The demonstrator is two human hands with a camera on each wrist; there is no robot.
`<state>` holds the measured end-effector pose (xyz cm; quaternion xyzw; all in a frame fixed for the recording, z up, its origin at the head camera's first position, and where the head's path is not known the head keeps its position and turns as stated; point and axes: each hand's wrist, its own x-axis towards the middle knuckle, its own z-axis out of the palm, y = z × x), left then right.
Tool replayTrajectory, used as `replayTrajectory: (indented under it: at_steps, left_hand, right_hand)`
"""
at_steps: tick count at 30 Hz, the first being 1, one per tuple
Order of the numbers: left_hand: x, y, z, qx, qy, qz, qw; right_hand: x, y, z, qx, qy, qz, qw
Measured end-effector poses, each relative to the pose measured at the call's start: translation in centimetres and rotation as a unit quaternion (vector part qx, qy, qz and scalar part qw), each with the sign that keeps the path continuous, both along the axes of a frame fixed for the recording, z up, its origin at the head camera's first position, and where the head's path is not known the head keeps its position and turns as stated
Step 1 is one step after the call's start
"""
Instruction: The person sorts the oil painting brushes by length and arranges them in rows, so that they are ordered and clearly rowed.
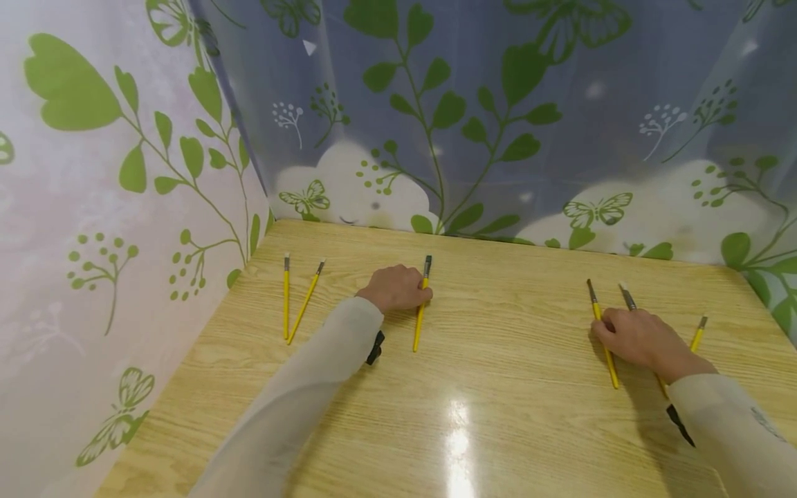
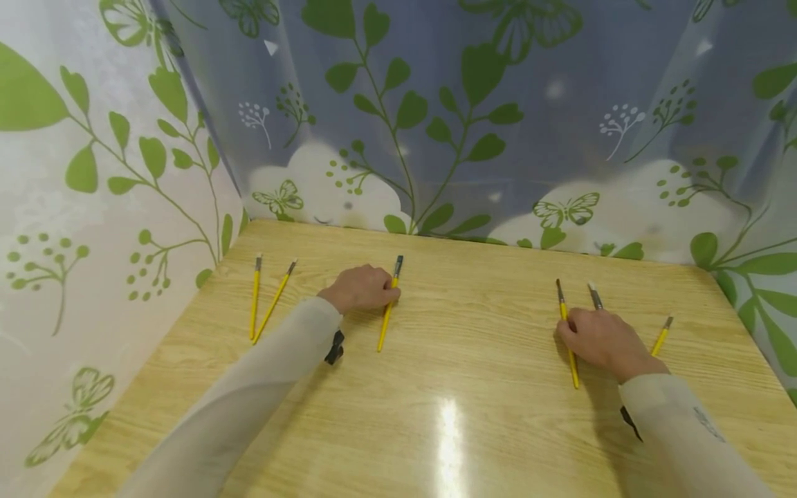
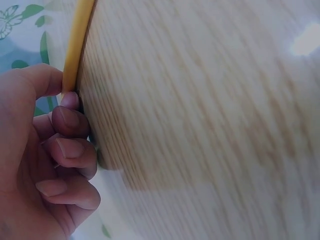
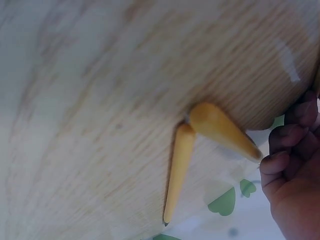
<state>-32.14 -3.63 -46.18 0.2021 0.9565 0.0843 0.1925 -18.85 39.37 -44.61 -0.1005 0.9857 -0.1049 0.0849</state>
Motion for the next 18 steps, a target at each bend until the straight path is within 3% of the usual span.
replayTrajectory:
  at_steps: [3, 5, 7, 10, 15, 18]
  left_hand:
    - [-1.3, -0.1, -1.9, -0.004, 0.003, -0.002, 1.0]
    - [-1.3, 0.0, -1.6, -0.012, -0.005, 0.002, 0.9999]
    - [-1.8, -0.2, -2.5, -0.01, 0.003, 0.001, 0.9999]
    - [-2.0, -0.2, -3.0, -0.005, 0.007, 0.002, 1.0]
    - [-1.7, -0.1, -2.5, 0.0, 0.004, 0.005, 1.0]
    - [-1.2, 0.1, -1.5, -0.002, -0.007, 0.01, 0.9999]
  right_hand:
    - [-0.1, 0.0, 0.2, -0.002, -0.003, 0.001, 1.0]
    - [-0.2, -0.1, 0.3, -0.001, -0.007, 0.002, 1.0]
    - [-0.2, -0.2, 0.5, 0.004, -0.012, 0.002, 1.0]
    - [-0.2, -0.2, 0.9, 0.016, -0.016, -0.001, 1.0]
    - [0.1, 0.6, 1.5, 0.024, -0.01, -0.011, 1.0]
    - [0.1, 1.3, 1.7, 0.022, -0.006, -0.017, 1.0]
